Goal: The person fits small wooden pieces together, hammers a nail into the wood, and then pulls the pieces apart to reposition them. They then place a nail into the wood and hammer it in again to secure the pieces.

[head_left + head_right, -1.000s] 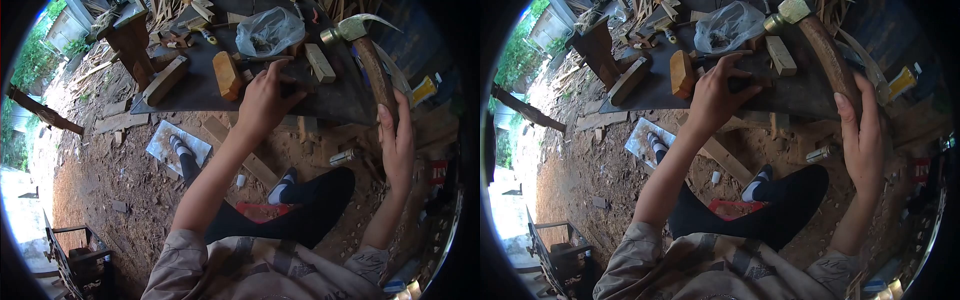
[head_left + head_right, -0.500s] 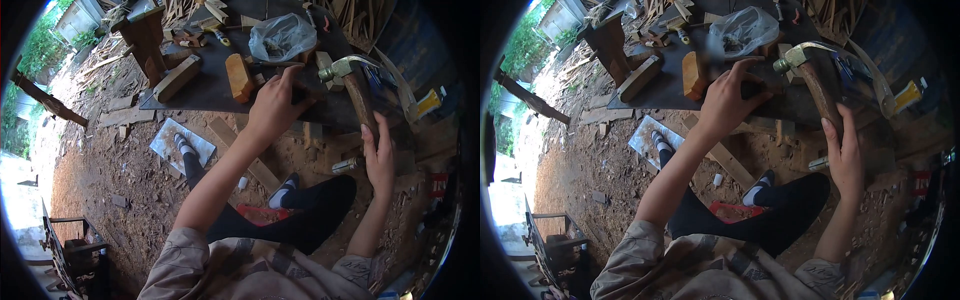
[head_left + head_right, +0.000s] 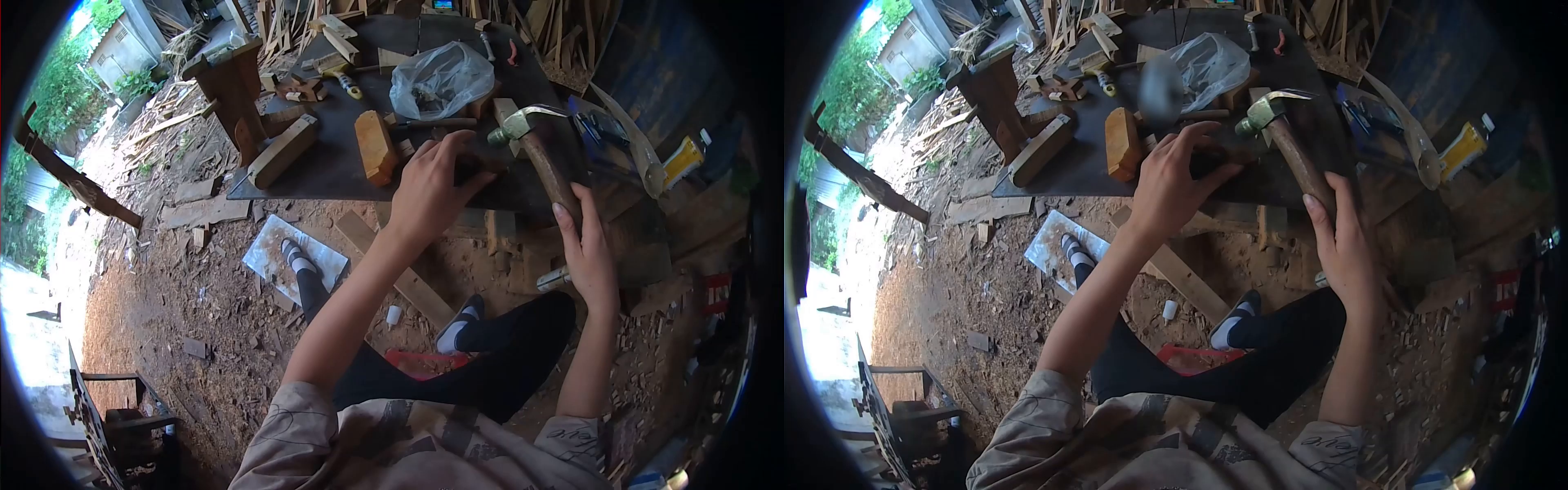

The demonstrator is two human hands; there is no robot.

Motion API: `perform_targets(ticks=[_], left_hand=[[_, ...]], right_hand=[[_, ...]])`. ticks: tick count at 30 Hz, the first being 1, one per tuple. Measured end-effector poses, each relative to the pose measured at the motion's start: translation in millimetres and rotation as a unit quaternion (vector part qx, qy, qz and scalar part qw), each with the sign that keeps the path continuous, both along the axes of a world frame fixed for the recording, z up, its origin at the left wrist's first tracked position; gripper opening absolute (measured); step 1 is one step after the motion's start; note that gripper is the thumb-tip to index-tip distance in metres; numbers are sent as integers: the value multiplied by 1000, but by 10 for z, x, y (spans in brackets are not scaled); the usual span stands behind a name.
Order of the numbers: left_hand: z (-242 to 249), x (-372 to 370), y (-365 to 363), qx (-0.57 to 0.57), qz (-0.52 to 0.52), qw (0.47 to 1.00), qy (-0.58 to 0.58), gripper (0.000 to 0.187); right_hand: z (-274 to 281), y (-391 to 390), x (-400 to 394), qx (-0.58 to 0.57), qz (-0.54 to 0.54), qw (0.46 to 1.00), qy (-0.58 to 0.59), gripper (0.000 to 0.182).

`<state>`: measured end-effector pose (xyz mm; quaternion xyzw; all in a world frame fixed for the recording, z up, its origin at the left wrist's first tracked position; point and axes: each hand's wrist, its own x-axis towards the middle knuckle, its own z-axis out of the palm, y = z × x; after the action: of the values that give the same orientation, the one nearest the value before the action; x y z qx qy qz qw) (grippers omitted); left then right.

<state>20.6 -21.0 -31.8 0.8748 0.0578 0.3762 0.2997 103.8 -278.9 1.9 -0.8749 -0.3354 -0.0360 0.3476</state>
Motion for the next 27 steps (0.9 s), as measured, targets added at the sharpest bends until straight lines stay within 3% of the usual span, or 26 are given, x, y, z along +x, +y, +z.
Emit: perform_targets(ticks=[5,10,15,19,22,24,27], left_hand=[[-7,1,4,30,-7,999,-15,61],[382,-472,-23,68,-4,994,-85,57],[697,-1184,916,49,181,952,-242,58],[471,-1618,1815,-89,292,938,-165,93],[343,-1759,2129,-131,314,940,-32,104],[333,-1767,2262,-168,291,942,12,107],[279,-1744,2513,-201,195,959,26,95]], right_hand=[[54,23,-43,-23,5,999,-23,50],[104,34,-39,-26,25,999,-7,49],[58,54,6,-24,39,998,-30,48],[98,55,23,-30,39,998,-25,48],[165,76,49,-30,33,999,21,47],[260,117,27,-35,-4,994,99,46],[178,192,14,39,25,997,55,44]])
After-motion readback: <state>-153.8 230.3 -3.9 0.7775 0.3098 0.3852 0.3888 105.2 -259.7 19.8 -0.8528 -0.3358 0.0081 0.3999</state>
